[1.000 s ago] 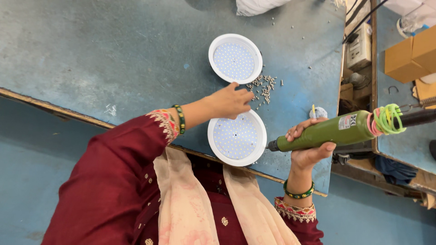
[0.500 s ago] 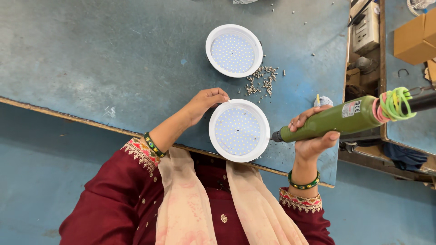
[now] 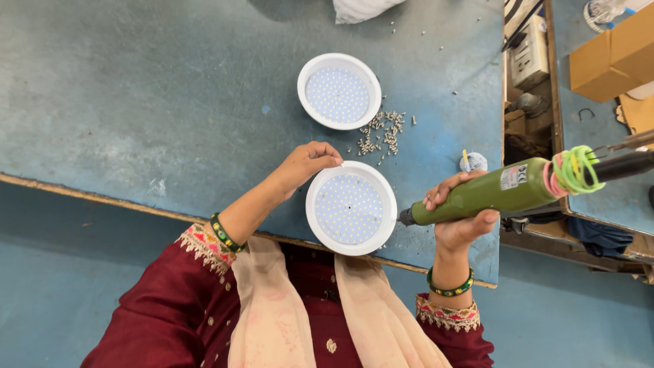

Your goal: The person picks small screws from a pile on the workbench, positions them on the rim of a round LED panel light, and drives them in with an electric screwdriver. Finished panels are set aside and a new panel is pulled in to repeat the screwing cycle.

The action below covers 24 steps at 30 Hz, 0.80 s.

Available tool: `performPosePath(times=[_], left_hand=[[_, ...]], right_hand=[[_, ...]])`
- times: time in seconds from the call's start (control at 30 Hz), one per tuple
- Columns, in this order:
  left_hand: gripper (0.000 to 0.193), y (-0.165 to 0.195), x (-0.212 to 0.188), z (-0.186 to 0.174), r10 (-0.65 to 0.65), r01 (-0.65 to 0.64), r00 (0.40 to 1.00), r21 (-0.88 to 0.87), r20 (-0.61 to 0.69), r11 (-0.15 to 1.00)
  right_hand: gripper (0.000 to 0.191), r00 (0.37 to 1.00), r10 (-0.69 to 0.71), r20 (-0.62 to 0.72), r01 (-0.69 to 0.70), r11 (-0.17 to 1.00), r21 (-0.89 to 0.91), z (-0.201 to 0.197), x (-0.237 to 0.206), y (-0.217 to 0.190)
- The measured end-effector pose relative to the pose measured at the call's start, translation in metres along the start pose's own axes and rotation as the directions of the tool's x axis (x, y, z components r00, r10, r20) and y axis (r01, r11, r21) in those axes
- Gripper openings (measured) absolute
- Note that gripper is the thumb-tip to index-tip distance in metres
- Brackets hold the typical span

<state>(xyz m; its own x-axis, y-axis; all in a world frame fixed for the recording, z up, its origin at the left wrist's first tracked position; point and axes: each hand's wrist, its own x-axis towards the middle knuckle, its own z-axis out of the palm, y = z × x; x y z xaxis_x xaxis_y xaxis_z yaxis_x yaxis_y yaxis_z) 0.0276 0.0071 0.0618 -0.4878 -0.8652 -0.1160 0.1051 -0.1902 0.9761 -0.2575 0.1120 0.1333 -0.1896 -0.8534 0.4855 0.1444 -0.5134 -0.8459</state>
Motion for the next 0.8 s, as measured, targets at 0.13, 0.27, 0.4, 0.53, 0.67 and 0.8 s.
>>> performPosePath(times=[0.13, 0.27, 0.4, 0.53, 0.67, 0.8], left_hand=[[0.022, 0.013, -0.002, 0.004, -0.005, 0.006, 1.000, 0.026, -0.015, 1.000], [0.022, 0.034, 0.001, 0.007, -0.003, 0.003, 1.000, 0.029, -0.002, 1.000], [0.021, 0.058, 0.006, 0.010, 0.055, -0.057, 0.998, 0.116, 0.016, 0.992], [0.021, 0.081, 0.012, 0.013, 0.118, -0.127, 0.992, 0.231, 0.051, 0.965], [0.021, 0.102, 0.014, 0.014, 0.155, -0.171, 0.985, 0.321, 0.074, 0.932], [0.022, 0.126, 0.014, 0.015, 0.212, -0.238, 0.971, 0.382, 0.108, 0.893]], right_hand=[[0.085, 1.000, 0.010, -0.003, -0.010, 1.000, 0.006, 0.000, -0.003, -0.001], [0.087, 1.000, 0.000, -0.011, 0.000, 1.000, -0.012, -0.002, -0.003, -0.002], [0.088, 1.000, -0.009, -0.013, 0.010, 1.000, 0.004, -0.005, -0.002, -0.005], [0.087, 0.999, -0.030, -0.041, 0.030, 0.999, -0.014, -0.008, 0.000, -0.008], [0.087, 0.997, -0.044, -0.059, 0.042, 0.999, -0.031, -0.009, 0.001, -0.014], [0.086, 0.995, -0.065, -0.073, 0.062, 0.997, -0.041, -0.007, 0.003, -0.020]])
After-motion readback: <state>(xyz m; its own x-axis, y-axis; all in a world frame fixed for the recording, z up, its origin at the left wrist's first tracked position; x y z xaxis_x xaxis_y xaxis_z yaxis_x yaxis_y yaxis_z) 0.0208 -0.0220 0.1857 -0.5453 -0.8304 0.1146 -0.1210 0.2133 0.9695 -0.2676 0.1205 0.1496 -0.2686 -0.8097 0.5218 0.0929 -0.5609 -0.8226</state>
